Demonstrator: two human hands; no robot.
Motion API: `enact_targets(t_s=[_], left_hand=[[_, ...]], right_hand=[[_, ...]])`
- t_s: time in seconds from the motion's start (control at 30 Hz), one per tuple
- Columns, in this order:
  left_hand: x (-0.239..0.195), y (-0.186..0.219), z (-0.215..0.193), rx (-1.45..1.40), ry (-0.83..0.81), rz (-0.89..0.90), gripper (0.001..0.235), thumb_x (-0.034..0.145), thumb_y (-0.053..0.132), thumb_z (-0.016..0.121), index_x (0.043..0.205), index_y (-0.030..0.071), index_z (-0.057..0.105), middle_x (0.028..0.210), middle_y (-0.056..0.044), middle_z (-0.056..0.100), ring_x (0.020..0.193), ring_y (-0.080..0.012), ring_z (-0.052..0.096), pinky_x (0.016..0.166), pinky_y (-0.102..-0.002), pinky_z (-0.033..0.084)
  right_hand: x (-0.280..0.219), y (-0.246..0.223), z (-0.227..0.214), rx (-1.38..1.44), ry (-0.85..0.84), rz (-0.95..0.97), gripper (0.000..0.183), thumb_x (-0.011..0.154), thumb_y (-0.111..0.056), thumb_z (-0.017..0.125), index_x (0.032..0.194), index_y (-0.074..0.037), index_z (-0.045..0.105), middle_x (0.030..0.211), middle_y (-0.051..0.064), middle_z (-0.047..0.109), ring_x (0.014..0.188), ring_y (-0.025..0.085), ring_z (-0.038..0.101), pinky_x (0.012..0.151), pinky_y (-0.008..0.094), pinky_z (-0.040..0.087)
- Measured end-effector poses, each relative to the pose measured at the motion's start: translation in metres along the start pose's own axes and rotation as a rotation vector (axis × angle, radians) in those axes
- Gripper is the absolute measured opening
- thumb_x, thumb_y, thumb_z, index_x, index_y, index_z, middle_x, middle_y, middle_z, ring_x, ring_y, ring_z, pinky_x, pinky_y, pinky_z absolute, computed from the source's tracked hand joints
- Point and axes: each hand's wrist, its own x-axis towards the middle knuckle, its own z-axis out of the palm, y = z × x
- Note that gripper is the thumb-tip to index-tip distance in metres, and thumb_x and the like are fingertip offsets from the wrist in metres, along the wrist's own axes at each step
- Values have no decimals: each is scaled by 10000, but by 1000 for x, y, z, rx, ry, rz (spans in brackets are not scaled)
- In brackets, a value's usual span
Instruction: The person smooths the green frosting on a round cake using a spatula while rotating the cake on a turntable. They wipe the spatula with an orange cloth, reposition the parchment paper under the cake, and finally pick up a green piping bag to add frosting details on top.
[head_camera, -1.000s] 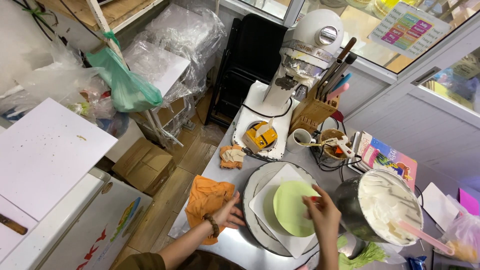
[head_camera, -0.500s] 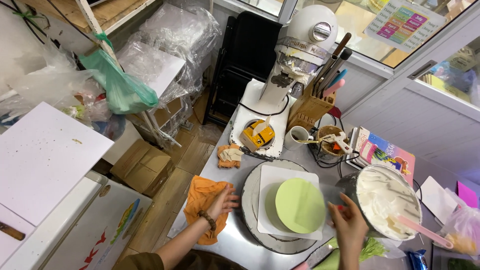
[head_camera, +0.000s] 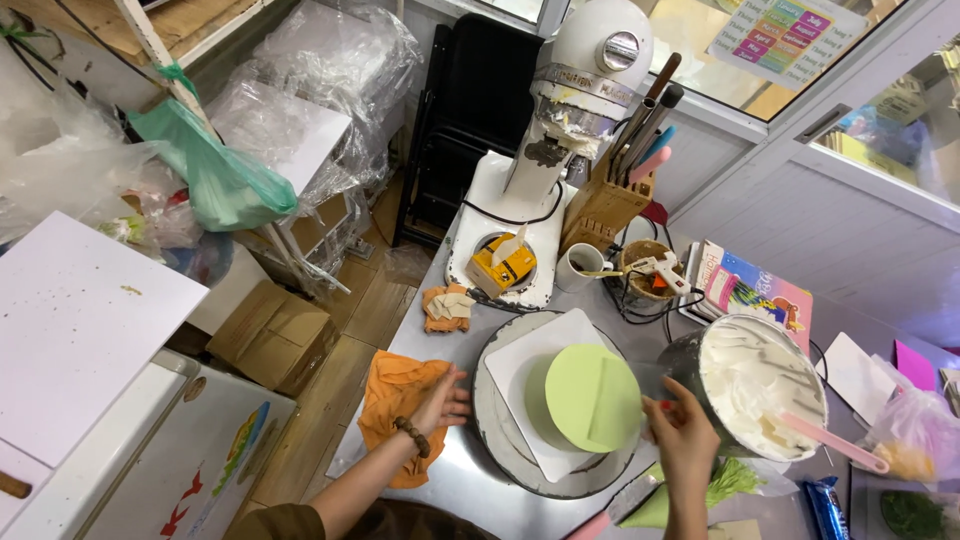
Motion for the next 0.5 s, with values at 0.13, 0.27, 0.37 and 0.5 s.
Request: enact_targets(t_s=[0.13, 0.27, 0.37, 0.5], left_hand=[[-14, 12, 10, 52, -23, -151, 1116, 775, 884, 332, 1591, 125, 262, 1379, -291, 547, 1170, -362, 664, 1011, -512, 565], [-12, -1, 14, 145, -138, -310, 1214, 745, 943, 222, 1587, 72, 294, 1291, -298, 630, 1129, -365, 718, 986, -527, 577], [-2, -20, 7, 192, -292, -337, 1279, 778, 992, 174, 1600, 21, 298, 1325, -308, 645, 1187, -358, 704, 1012, -480, 526], [-20, 6, 13, 257, -206, -262, 1232, 680, 950, 180, 1618, 153, 142, 1347, -300, 622, 1209, -351, 676, 1054, -490, 506]], right_hand=[[0, -9, 7, 57, 67, -19, 497, 898, -88, 741, 1377, -12, 631, 921, 121, 727, 734, 100, 671, 586, 259, 549], [8, -34, 48, 68, -41, 5, 528, 874, -100, 755, 1375, -28, 605, 920, 66, 739, 643, 108, 672, 530, 252, 536], [12, -32, 62, 159, -116, -37, 511, 881, -100, 752, 1368, -14, 623, 859, 94, 727, 617, 95, 618, 526, 243, 499], [13, -14, 40, 67, -89, -66, 511, 878, -97, 755, 1364, -13, 625, 864, 93, 724, 603, 105, 625, 529, 241, 494]])
